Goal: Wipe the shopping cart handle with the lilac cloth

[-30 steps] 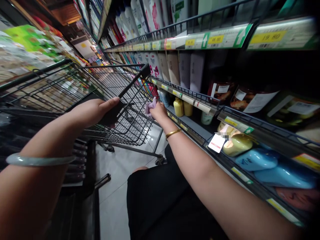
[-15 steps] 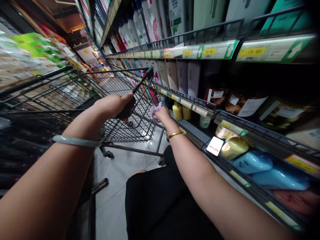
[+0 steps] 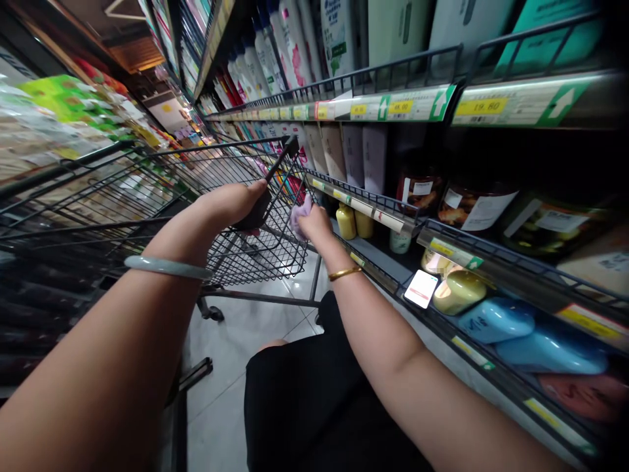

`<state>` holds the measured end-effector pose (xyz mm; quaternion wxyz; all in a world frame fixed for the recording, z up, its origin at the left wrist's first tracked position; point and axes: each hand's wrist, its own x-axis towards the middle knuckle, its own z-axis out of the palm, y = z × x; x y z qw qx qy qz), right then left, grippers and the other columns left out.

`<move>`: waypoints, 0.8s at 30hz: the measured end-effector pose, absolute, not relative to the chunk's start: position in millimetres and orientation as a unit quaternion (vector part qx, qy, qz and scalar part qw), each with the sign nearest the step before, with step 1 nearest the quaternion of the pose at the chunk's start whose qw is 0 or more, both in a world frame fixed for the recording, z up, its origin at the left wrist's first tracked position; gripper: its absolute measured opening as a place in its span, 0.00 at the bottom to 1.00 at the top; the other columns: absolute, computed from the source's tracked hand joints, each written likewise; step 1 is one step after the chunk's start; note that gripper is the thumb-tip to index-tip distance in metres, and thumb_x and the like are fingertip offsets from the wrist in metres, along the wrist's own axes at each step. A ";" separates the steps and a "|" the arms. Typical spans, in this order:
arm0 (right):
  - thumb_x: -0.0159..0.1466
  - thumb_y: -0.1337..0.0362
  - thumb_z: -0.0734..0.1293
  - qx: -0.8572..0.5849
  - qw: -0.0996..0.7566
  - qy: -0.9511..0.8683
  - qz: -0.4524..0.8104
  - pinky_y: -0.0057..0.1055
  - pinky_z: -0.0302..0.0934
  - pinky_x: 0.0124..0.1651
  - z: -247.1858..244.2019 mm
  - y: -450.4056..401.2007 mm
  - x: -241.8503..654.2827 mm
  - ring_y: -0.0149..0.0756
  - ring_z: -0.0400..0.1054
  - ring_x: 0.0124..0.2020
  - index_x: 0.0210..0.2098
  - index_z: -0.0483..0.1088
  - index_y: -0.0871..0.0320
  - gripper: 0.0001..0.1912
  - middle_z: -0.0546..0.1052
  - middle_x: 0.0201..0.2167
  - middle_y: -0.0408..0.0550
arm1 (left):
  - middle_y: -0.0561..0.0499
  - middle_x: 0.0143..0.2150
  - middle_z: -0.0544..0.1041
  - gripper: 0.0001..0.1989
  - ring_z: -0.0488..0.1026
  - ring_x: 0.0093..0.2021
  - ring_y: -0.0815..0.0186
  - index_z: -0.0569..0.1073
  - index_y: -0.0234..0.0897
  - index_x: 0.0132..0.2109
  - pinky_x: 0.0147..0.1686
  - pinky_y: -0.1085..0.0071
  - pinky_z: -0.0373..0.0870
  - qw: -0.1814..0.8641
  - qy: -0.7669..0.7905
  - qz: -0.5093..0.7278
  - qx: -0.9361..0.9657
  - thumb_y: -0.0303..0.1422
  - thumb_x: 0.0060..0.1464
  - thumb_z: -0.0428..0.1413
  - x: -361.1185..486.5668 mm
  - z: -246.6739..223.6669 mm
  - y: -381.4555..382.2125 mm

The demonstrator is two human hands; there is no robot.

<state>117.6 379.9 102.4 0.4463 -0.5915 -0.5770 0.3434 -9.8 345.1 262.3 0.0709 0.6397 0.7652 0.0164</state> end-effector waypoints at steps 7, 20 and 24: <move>0.66 0.62 0.66 -0.515 0.555 -0.602 0.255 0.40 0.67 0.60 140.4 360.1 112.1 0.43 0.73 0.54 0.56 0.72 0.55 0.19 0.76 0.54 0.53 | 0.37 0.33 0.80 0.37 0.79 0.35 0.58 0.77 0.28 0.46 0.41 0.64 0.72 0.081 0.769 0.005 0.635 0.53 0.68 0.34 10.8 264.0 348.8; 0.63 0.59 0.68 -0.487 0.581 -0.590 0.278 0.35 0.72 0.52 137.2 369.4 113.5 0.41 0.77 0.48 0.48 0.74 0.55 0.14 0.80 0.46 0.51 | 0.44 0.29 0.72 0.36 0.71 0.34 0.56 0.72 0.41 0.33 0.33 0.66 0.55 -0.124 0.678 -0.071 0.721 0.63 0.58 0.32 -47.7 278.0 307.4; 0.61 0.63 0.70 -0.578 0.480 -0.580 0.315 0.40 0.72 0.51 110.3 375.9 116.6 0.46 0.77 0.45 0.42 0.76 0.58 0.11 0.80 0.42 0.57 | 0.46 0.30 0.71 0.30 0.68 0.32 0.59 0.66 0.42 0.32 0.32 0.66 0.54 -0.145 0.666 -0.032 0.731 0.61 0.57 0.34 -73.4 268.3 300.4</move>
